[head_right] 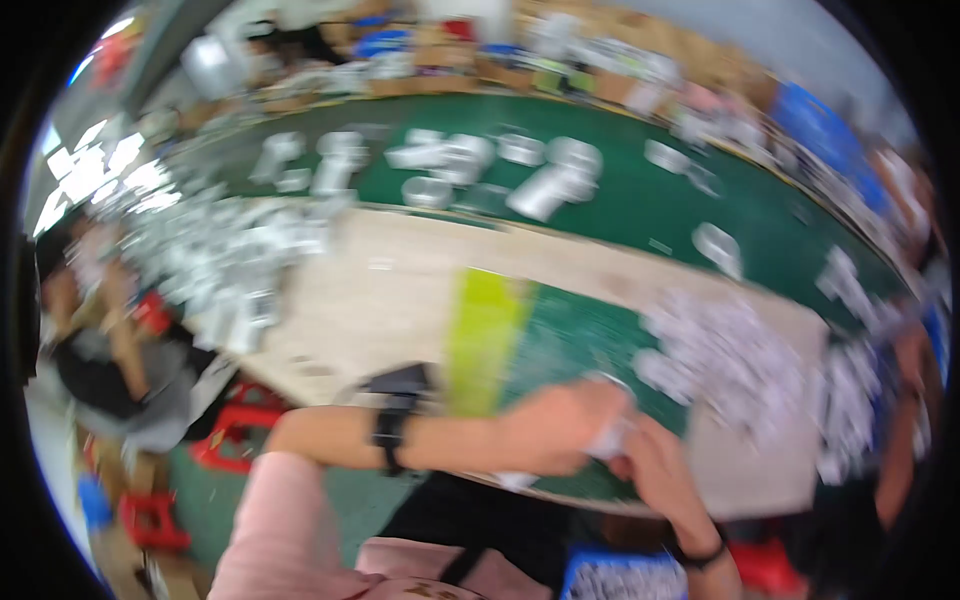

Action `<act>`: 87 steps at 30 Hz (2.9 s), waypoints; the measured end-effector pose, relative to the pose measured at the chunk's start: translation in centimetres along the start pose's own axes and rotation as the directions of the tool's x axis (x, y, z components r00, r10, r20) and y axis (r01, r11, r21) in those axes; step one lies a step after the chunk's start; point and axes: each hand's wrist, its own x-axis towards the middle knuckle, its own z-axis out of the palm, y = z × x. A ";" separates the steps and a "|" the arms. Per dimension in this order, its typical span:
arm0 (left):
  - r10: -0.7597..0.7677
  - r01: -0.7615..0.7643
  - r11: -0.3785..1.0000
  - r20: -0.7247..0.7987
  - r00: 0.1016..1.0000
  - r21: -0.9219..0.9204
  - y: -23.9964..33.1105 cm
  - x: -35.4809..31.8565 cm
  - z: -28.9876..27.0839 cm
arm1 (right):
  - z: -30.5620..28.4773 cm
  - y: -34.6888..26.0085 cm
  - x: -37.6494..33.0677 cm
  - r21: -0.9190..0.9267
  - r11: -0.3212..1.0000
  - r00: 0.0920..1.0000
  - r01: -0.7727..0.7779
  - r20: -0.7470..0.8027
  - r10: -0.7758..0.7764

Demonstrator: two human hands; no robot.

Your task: Assembling small white plastic components on a factory production line.

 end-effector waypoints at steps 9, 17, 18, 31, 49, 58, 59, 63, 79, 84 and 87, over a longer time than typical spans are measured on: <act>0.033 -0.032 0.995 -0.013 0.999 0.091 0.5 0.9 2.3 | 1.2 -0.7 -1.4 0.013 0.995 0.978 0.096 -0.186 -0.092; 0.039 -0.035 0.986 -0.024 0.999 0.164 1.6 1.3 1.8 | 1.8 -1.5 -1.8 -0.032 0.992 0.950 0.118 -0.286 -0.123; 0.027 -0.027 0.982 0.000 1.000 0.189 2.3 0.9 0.7 | 2.0 -1.7 -1.9 -0.038 0.993 0.958 0.109 -0.264 -0.115; 0.019 -0.020 1.000 0.060 0.998 0.014 0.2 5.2 -0.7 | -1.9 -2.9 -0.7 -0.056 0.998 0.967 0.023 -0.251 -0.036; -0.350 0.402 0.856 -0.208 0.914 0.326 -19.8 20.2 -11.4 | -35.3 5.1 6.2 -0.627 0.656 0.668 -0.419 -0.703 -0.245; -0.183 0.208 0.972 -0.202 0.962 0.110 -14.6 15.5 -8.1 | -44.9 11.7 15.3 -0.754 0.423 0.557 -0.502 -0.657 -0.509; -0.192 0.217 0.970 -0.202 0.960 0.109 -13.9 14.6 -7.6 | -44.2 10.2 14.4 -0.670 0.457 0.510 -0.585 -0.742 -0.436; -0.245 0.245 0.969 -0.071 0.967 -0.021 -10.3 11.2 -7.4 | -41.5 5.7 10.4 -0.685 0.542 0.325 -0.487 -0.718 -0.616; 0.161 -0.133 0.917 -0.045 0.986 0.377 0.3 9.1 -4.9 | 0.1 -2.0 -3.3 -0.960 0.015 0.709 0.280 0.196 -0.677; -0.192 0.013 0.854 0.292 0.937 0.520 -3.1 6.4 -3.2 | 5.5 0.0 -1.9 -0.944 0.131 0.757 0.302 0.154 -0.635; -0.142 0.000 0.891 0.280 0.949 0.453 -3.6 5.6 -3.3 | 4.3 -0.1 -2.8 -0.808 0.376 0.739 0.454 0.106 -0.665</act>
